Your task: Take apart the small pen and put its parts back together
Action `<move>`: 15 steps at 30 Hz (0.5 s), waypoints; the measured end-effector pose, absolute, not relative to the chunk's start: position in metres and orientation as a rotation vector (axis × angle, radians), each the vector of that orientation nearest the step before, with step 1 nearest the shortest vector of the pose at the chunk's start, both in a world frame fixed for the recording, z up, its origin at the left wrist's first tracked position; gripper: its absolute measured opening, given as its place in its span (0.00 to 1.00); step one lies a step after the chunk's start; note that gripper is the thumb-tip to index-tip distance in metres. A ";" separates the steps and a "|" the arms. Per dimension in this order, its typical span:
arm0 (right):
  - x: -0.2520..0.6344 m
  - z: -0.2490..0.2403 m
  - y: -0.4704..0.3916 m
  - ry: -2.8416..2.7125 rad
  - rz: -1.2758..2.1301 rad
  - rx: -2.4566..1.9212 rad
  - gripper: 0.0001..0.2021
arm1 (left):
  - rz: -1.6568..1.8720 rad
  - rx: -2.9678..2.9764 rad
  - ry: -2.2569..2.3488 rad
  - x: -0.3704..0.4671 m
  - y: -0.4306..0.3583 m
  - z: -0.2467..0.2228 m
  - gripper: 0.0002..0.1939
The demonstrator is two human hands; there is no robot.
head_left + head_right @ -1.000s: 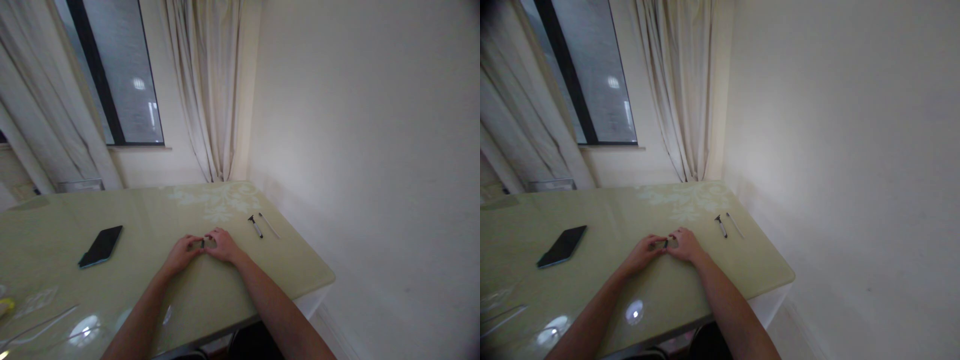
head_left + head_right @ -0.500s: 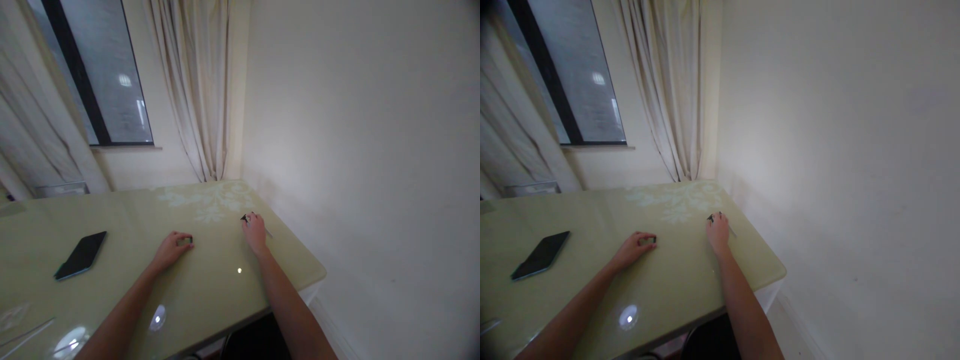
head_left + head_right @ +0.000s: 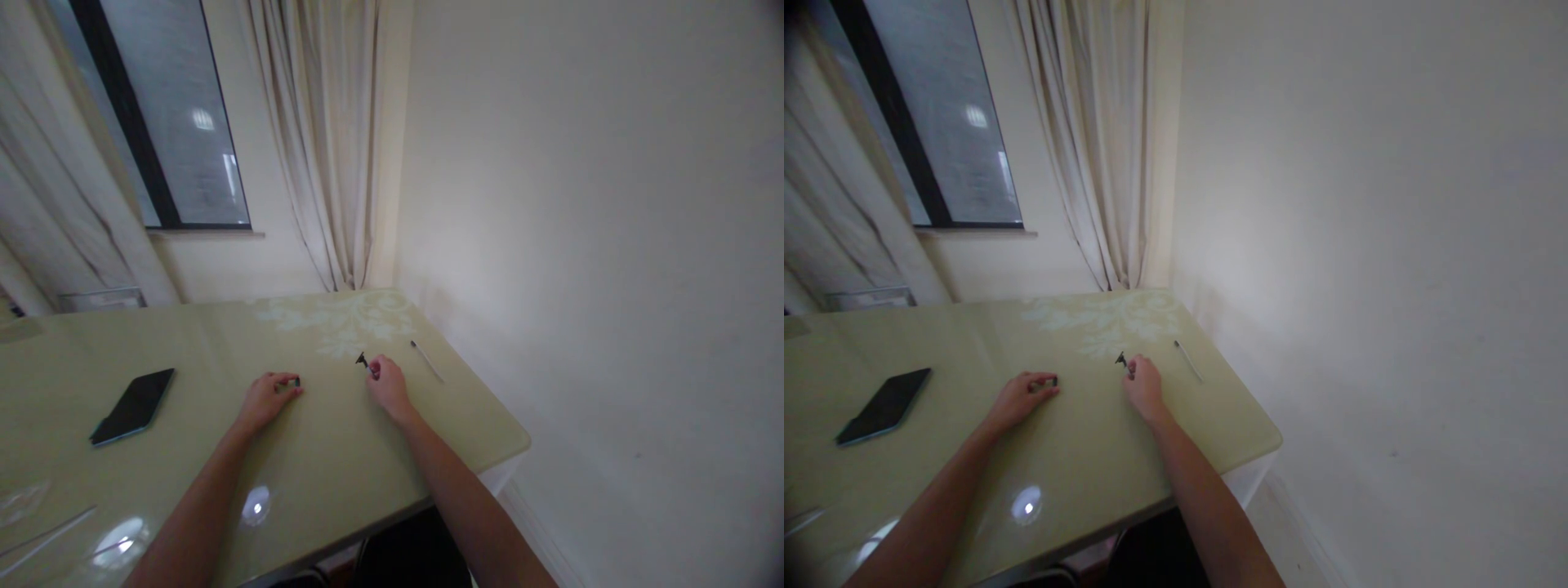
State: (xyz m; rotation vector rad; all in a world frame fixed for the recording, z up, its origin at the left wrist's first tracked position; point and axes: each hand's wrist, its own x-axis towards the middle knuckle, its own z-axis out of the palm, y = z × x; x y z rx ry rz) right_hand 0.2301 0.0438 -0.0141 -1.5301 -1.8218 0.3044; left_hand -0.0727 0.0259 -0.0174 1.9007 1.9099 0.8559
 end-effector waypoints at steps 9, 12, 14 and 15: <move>0.120 -0.010 0.037 -1.944 0.456 -1.469 0.11 | 0.819 1.875 1.881 -0.077 0.015 -0.008 0.29; 0.108 -0.013 0.033 -1.910 0.473 -1.492 0.12 | 0.835 1.871 1.859 -0.076 0.012 -0.004 0.29; 0.108 -0.016 0.032 -1.894 0.504 -1.478 0.11 | 0.823 1.858 1.848 -0.078 0.012 -0.003 0.30; 0.111 -0.017 0.033 -1.887 0.528 -1.468 0.10 | 0.819 1.849 1.847 -0.079 0.013 -0.003 0.30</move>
